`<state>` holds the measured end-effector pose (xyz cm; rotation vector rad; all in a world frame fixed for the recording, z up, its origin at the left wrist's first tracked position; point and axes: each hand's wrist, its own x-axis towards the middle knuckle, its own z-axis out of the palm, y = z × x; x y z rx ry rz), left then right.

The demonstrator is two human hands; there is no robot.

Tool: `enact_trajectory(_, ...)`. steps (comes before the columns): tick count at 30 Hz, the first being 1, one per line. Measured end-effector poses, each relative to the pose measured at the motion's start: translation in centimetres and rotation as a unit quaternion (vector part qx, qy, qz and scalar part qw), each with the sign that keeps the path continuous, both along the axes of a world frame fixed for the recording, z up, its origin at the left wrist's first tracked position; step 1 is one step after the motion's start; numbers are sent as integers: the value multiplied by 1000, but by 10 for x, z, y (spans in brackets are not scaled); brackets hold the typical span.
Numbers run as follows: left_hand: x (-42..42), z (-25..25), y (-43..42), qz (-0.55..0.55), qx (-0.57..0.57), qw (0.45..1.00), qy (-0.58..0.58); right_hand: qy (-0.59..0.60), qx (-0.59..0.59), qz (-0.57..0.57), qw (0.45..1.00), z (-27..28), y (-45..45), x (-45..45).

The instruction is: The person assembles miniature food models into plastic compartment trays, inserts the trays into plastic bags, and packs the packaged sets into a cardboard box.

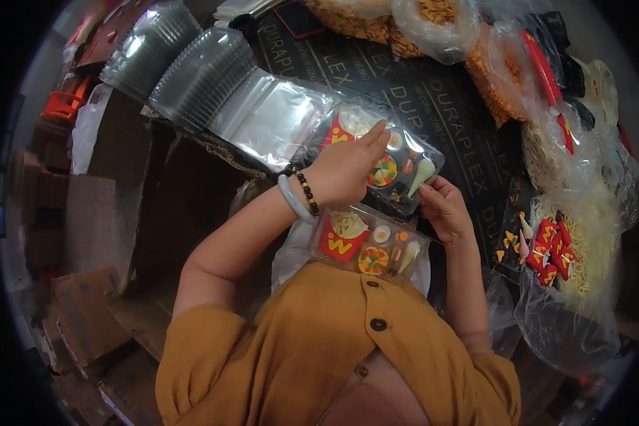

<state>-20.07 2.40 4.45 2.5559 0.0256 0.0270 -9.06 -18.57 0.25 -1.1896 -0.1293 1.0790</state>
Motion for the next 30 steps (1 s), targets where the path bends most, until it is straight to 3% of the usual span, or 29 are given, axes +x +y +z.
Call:
enact_trajectory(7, 6, 7, -57, -110, -27, 993, -27, -40, -24, -45, 998, -9, 6, -15)
enact_trajectory(10, 5, 10, -69, -120, -49, 991, -9, 9, 7, -86, 996, -4, 8, -23)
enact_trajectory(14, 7, -14, -72, -157, -26, 978, -132, -8, -33, -73, 997, -8, 10, -22)
enact_trajectory(16, 7, 2, -63, -182, -22, 970, -162, -37, -58, -76, 995, -3, 19, -21)
enact_trajectory(18, 1, 43, -45, -268, -15, 963, -36, -263, -19, -234, 936, 13, 25, -17)
enact_trajectory(19, -4, 59, -37, -260, 1, 963, -73, -393, -19, -241, 887, 25, 27, -10)
enact_trajectory(21, -11, 90, -20, -215, 14, 961, -172, -391, -20, -51, 919, 60, 11, 7)
enact_trajectory(22, -14, 107, -10, -176, 12, 956, -236, -363, 122, -3, 924, 78, 8, 8)
enact_trajectory(24, -28, 154, 11, -83, -16, 976, -200, -390, 175, -50, 903, 113, 13, -5)
enact_trajectory(25, -31, 155, 25, -80, -95, 968, -216, -411, 227, -93, 878, 128, 17, -14)
enact_trajectory(27, -32, 153, 36, -61, -254, 943, -204, -362, 257, -103, 890, 137, 19, -23)
enact_trajectory(28, -29, 141, 36, -60, -250, 944, -207, -334, 243, -118, 903, 133, 21, -24)
enact_trajectory(30, -18, 95, 34, -2, -392, 898, -201, -306, 232, -130, 914, 121, 24, -21)
